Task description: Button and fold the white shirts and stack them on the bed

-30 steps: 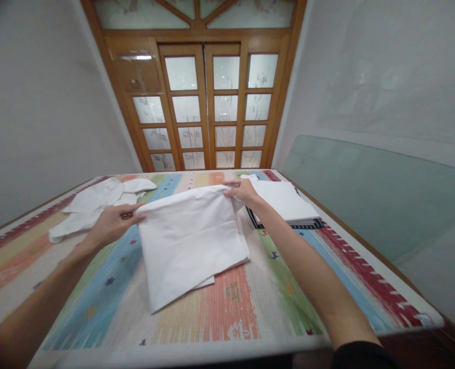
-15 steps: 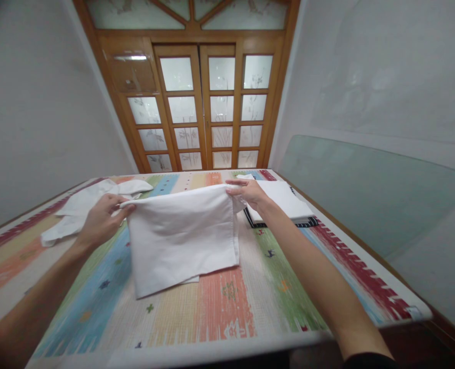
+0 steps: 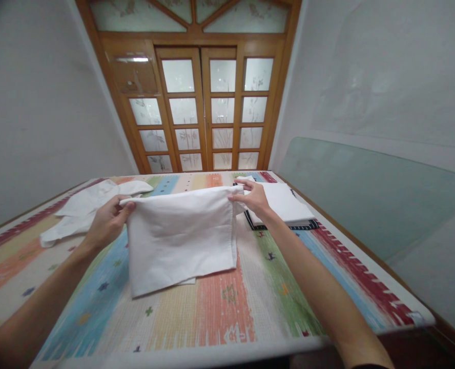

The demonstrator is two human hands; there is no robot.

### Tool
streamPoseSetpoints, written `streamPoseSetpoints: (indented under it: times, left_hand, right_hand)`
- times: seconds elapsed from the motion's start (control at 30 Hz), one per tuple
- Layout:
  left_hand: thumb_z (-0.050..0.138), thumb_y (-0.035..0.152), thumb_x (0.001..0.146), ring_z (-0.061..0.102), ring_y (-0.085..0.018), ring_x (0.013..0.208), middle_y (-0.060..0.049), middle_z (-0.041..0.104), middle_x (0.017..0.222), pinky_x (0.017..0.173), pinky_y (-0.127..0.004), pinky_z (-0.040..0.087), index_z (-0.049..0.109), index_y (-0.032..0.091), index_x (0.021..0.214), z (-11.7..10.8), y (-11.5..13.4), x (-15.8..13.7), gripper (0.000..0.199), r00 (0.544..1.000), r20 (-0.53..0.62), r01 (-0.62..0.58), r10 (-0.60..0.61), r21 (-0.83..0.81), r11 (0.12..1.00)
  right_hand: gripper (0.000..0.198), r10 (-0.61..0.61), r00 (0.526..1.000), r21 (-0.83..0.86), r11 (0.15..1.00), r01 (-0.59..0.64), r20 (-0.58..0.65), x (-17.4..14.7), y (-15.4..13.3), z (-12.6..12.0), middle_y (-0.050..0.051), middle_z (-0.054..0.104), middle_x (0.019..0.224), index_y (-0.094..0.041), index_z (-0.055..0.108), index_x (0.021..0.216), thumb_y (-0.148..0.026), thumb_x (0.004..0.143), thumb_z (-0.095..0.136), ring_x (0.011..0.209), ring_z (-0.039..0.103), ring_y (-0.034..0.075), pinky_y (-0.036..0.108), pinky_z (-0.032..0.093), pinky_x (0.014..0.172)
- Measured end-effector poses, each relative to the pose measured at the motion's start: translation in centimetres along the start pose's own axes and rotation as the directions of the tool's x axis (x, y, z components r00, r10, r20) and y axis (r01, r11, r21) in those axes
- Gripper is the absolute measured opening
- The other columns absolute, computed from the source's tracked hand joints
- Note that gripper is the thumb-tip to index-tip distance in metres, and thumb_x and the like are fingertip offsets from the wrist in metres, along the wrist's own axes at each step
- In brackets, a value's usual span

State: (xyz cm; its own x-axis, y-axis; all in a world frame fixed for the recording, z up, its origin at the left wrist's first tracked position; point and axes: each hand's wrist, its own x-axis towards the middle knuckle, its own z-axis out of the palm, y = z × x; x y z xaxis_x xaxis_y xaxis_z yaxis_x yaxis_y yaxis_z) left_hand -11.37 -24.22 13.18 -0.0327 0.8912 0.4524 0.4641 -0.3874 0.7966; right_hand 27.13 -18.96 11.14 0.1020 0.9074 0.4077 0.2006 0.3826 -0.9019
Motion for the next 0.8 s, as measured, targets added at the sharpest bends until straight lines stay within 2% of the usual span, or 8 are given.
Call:
streamPoseSetpoints:
  times: [0.07,0.2,0.37,0.53,0.67,0.8]
  left_hand:
    - [0.060,0.065,0.072,0.047,-0.011,0.052,0.003,0.053,0.064,0.043,-0.020,0.034,0.052,0.020,0.083,0.0,0.0,0.1,0.047,1.000,-0.013,-0.003,0.002,-0.017,1.000]
    - [0.060,0.068,0.071,0.048,-0.011,0.053,0.002,0.056,0.066,0.042,-0.020,0.035,0.052,0.019,0.085,0.0,-0.1,0.2,0.051,1.000,-0.025,0.010,-0.011,-0.043,0.999]
    - [0.061,0.064,0.072,0.046,-0.010,0.048,0.003,0.056,0.064,0.039,-0.019,0.032,0.050,0.020,0.087,0.0,-0.1,0.1,0.048,0.999,-0.029,0.033,-0.035,-0.067,0.997]
    - [0.062,0.056,0.076,0.042,-0.009,0.042,0.005,0.055,0.059,0.036,-0.018,0.029,0.051,0.020,0.087,-0.5,0.6,0.0,0.039,0.998,-0.049,0.034,-0.039,-0.096,0.995]
    - [0.069,0.056,0.071,0.045,-0.009,0.041,0.006,0.055,0.055,0.035,-0.018,0.030,0.053,0.020,0.086,-1.4,1.9,-0.2,0.042,0.996,-0.064,0.051,-0.068,-0.236,0.971]
    - [0.073,0.049,0.071,0.057,-0.013,0.051,0.003,0.063,0.063,0.047,-0.023,0.046,0.059,0.017,0.092,-2.8,3.4,0.7,0.041,0.980,-0.072,0.145,-0.187,-0.391,0.909]
  right_hand:
    - [0.084,-0.019,0.999,0.073,0.997,0.017,0.035,0.0,0.5,0.0,0.015,0.072,0.107,-0.015,0.066,0.118,-0.038,0.042,0.092,0.102,0.066,0.029,0.043,0.054,0.087]
    - [0.090,0.042,0.987,0.198,0.977,-0.073,0.155,-0.3,1.1,0.2,0.008,0.076,0.083,-0.015,0.062,0.123,-0.035,0.042,0.093,0.077,0.071,0.024,0.041,0.058,0.075]
    - [0.080,0.058,0.992,0.226,0.971,-0.083,0.115,-0.7,1.3,1.0,0.005,0.075,0.078,-0.014,0.066,0.115,-0.032,0.042,0.092,0.069,0.069,0.021,0.037,0.057,0.071]
    - [0.086,0.033,0.998,0.234,0.971,-0.047,0.062,-0.7,0.8,1.5,0.007,0.075,0.080,-0.013,0.064,0.119,-0.034,0.041,0.092,0.070,0.069,0.021,0.035,0.057,0.068]
    - [0.089,-0.041,0.999,0.218,0.975,0.032,0.034,-0.8,-1.5,1.0,0.005,0.075,0.082,-0.016,0.062,0.127,-0.037,0.045,0.091,0.072,0.069,0.021,0.034,0.057,0.067]
    - [0.091,-0.063,0.995,0.206,0.977,0.047,0.072,-0.5,-5.7,0.2,0.004,0.074,0.086,-0.019,0.057,0.133,-0.032,0.049,0.090,0.074,0.069,0.020,0.032,0.056,0.067]
